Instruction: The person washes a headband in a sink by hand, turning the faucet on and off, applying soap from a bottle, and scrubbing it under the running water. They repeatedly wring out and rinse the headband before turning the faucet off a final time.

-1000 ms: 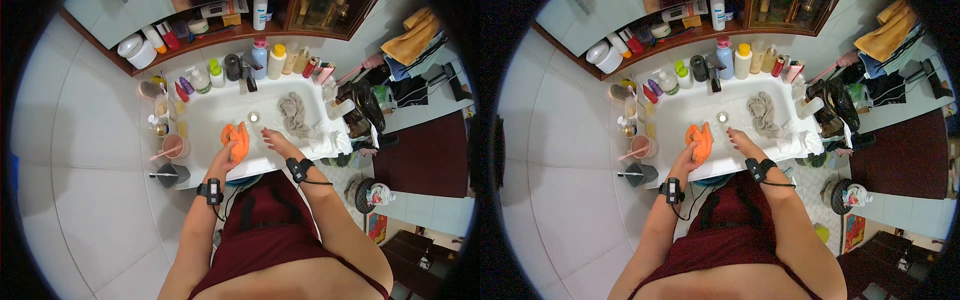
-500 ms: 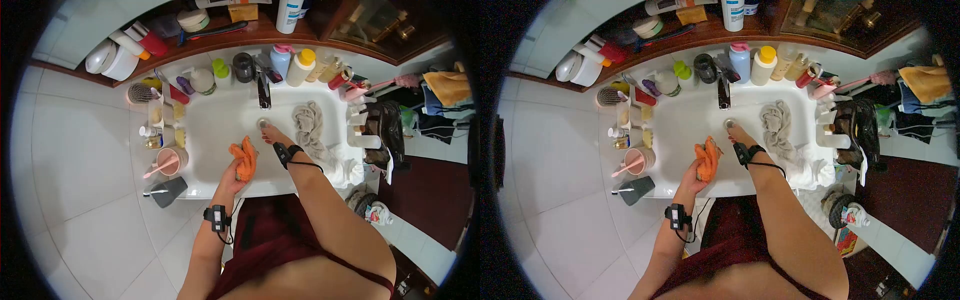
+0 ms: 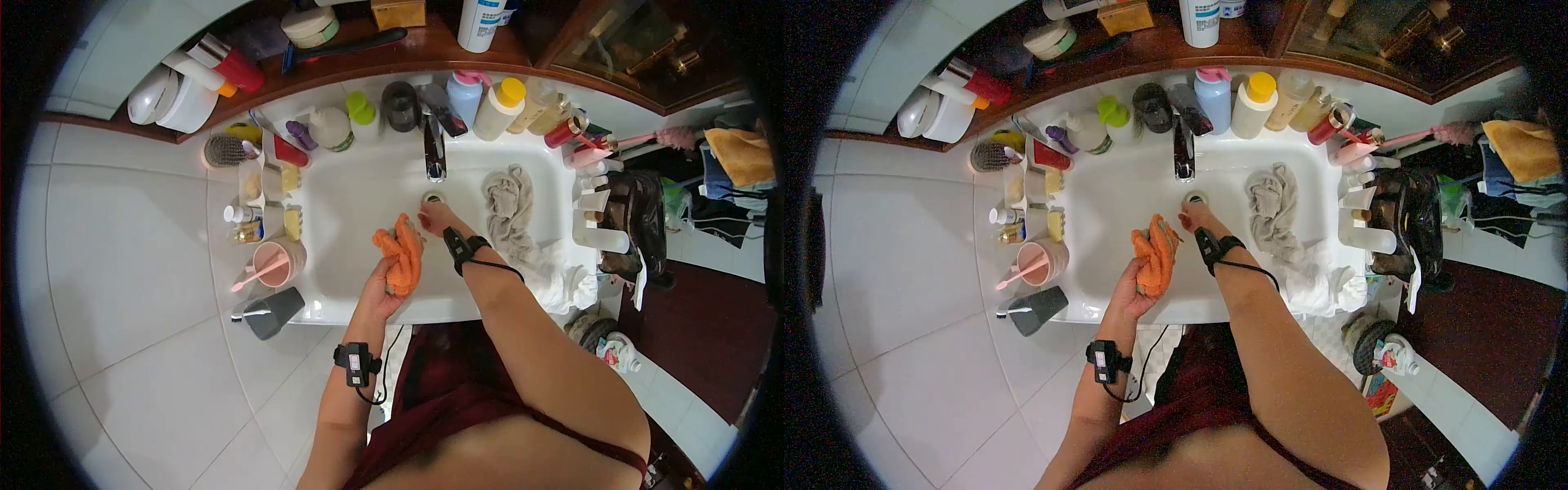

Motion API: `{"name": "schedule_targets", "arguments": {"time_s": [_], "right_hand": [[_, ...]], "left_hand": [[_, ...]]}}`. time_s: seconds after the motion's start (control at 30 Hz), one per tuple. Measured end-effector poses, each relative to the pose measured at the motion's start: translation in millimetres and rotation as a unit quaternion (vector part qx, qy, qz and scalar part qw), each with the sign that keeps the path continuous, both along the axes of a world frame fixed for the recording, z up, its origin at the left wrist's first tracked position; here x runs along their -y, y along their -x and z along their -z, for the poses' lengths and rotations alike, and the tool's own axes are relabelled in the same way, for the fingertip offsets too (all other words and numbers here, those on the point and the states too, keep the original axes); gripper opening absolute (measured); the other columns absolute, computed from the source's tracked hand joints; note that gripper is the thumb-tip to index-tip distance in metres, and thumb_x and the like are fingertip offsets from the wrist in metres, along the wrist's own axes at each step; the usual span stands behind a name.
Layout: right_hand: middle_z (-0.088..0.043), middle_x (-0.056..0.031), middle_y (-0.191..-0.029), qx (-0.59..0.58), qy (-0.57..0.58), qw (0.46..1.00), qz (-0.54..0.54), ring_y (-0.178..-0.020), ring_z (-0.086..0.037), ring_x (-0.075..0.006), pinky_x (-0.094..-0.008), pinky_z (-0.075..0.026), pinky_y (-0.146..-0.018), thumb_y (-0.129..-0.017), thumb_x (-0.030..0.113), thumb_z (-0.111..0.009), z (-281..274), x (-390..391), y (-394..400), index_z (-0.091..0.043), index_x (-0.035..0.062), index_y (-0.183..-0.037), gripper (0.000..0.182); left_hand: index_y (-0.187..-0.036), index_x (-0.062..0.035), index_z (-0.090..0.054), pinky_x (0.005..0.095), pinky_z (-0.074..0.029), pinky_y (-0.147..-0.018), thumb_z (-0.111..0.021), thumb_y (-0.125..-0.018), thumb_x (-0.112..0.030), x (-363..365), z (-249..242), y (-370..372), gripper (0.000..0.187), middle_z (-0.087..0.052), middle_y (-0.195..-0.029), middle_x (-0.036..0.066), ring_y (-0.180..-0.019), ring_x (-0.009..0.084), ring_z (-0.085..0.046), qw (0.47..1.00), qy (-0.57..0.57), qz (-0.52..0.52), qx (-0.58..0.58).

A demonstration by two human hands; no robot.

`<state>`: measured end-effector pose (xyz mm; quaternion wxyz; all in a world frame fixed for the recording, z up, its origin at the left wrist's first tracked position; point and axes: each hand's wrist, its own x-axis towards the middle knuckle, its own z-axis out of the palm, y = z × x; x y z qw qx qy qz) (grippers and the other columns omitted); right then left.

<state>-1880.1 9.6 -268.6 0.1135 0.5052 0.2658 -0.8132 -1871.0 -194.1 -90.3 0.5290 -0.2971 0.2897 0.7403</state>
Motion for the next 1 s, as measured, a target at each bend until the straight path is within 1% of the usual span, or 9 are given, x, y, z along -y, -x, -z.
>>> {"name": "schedule_targets", "arguments": {"time_s": [0.17, 0.3, 0.4, 0.43, 0.53, 0.67, 0.8, 0.87, 1.0], "right_hand": [[-0.052, -0.0066, -0.097, -0.022, 0.000, 1.000, 0.011, -0.085, -0.055, -0.0222, -0.0326, -0.048, -0.067, -0.085, 0.015, -0.057, -18.6, -2.1, -9.6, -0.049, 0.0086, -0.098, 0.017], [-0.052, -0.0065, -0.100, -0.094, 0.049, 0.994, 0.025, -0.091, -0.053, -0.0238, -0.0371, -0.048, -0.075, -0.085, 0.018, -0.056, -72.9, -7.2, -32.8, -0.049, 0.0079, -0.109, 0.027], [-0.051, -0.0048, -0.102, 0.003, -0.221, 0.961, -0.165, -0.093, -0.052, -0.0225, -0.0371, -0.047, -0.078, -0.085, 0.020, -0.056, -97.2, -15.8, -48.3, -0.048, 0.0088, -0.119, 0.036], [-0.052, -0.0029, -0.103, -0.004, -0.239, 0.953, -0.184, -0.092, -0.052, -0.0187, -0.0339, -0.046, -0.077, -0.085, 0.020, -0.055, -106.4, -23.5, -53.5, -0.049, 0.0094, -0.120, 0.036], [-0.057, -0.0009, -0.091, -0.064, -0.294, 0.950, -0.078, -0.079, -0.053, -0.0126, -0.0284, -0.046, -0.065, -0.086, 0.030, -0.055, -128.5, -41.6, -61.8, -0.058, 0.0105, -0.102, 0.025], [-0.060, -0.0006, -0.081, -0.129, -0.235, 0.963, 0.015, -0.066, -0.056, -0.0102, -0.0226, -0.045, -0.057, -0.088, 0.043, -0.053, -196.6, -76.9, -48.3, -0.059, 0.0093, -0.092, 0.035], [-0.060, -0.0002, -0.072, -0.149, -0.272, 0.951, 0.017, -0.060, -0.056, -0.0103, -0.0216, -0.045, -0.053, -0.087, 0.049, -0.050, -268.4, -104.9, -10.6, -0.059, 0.0074, -0.088, 0.043], [-0.059, 0.0005, -0.069, -0.144, -0.296, 0.944, 0.014, -0.059, -0.056, -0.0100, -0.0218, -0.045, -0.050, -0.088, 0.048, -0.049, -294.0, -116.4, 13.4, -0.059, 0.0072, -0.087, 0.042], [-0.056, 0.0040, -0.066, -0.164, -0.306, 0.937, -0.033, -0.052, -0.050, -0.0059, -0.0173, -0.038, -0.042, -0.089, 0.042, -0.051, -306.2, -137.0, 50.4, -0.060, 0.0097, -0.082, 0.034]], "left_hand": [[-0.120, -0.0059, -0.044, 0.0358, -0.049, -0.083, -0.062, -0.081, -0.019, 3.3, -11.5, -1.8, 0.044, -0.054, -0.112, 0.007, -0.101, 0.0203, -0.056, 1.000, 0.010, -0.008, 0.006], [-0.120, -0.0073, -0.044, 0.0357, -0.050, -0.082, -0.062, -0.081, -0.020, 4.0, -13.9, -3.0, 0.044, -0.055, -0.112, 0.007, -0.100, 0.0199, -0.056, 1.000, -0.015, 0.000, -0.001], [-0.120, -0.0082, -0.044, 0.0355, -0.050, -0.081, -0.062, -0.082, -0.021, 5.7, -19.4, -2.1, 0.045, -0.055, -0.112, 0.006, -0.100, 0.0195, -0.057, 0.999, -0.035, 0.032, -0.007], [-0.120, -0.0083, -0.044, 0.0355, -0.050, -0.081, -0.062, -0.082, -0.022, 5.9, -21.5, -2.4, 0.045, -0.055, -0.113, 0.006, -0.101, 0.0194, -0.056, 0.999, -0.039, 0.037, -0.011], [-0.121, -0.0076, -0.044, 0.0350, -0.051, -0.080, -0.061, -0.082, -0.023, 4.9, -25.9, -5.2, 0.045, -0.056, -0.113, 0.008, -0.100, 0.0200, -0.057, 0.998, -0.045, 0.046, -0.023], [-0.121, -0.0066, -0.045, 0.0342, -0.052, -0.079, -0.060, -0.082, -0.024, 0.1, -30.9, -7.5, 0.045, -0.058, -0.111, 0.011, -0.098, 0.0216, -0.059, 0.998, -0.044, 0.035, -0.039], [-0.120, -0.0084, -0.044, 0.0364, -0.050, -0.084, -0.063, -0.081, -0.020, -2.6, -29.5, -6.4, 0.045, -0.054, -0.114, 0.006, -0.104, 0.0207, -0.056, 0.996, -0.081, 0.025, -0.019], [-0.120, -0.0068, -0.045, 0.0365, -0.051, -0.082, -0.061, -0.082, -0.020, -8.2, -32.3, -8.1, 0.043, -0.056, -0.113, 0.008, -0.101, 0.0218, -0.058, 0.997, -0.082, 0.013, -0.010], [-0.119, -0.0059, -0.045, 0.0374, -0.051, -0.083, -0.059, -0.084, -0.020, -17.2, -35.6, -7.5, 0.041, -0.056, -0.114, 0.009, -0.100, 0.0226, -0.058, 0.995, -0.095, 0.008, 0.004]]}}
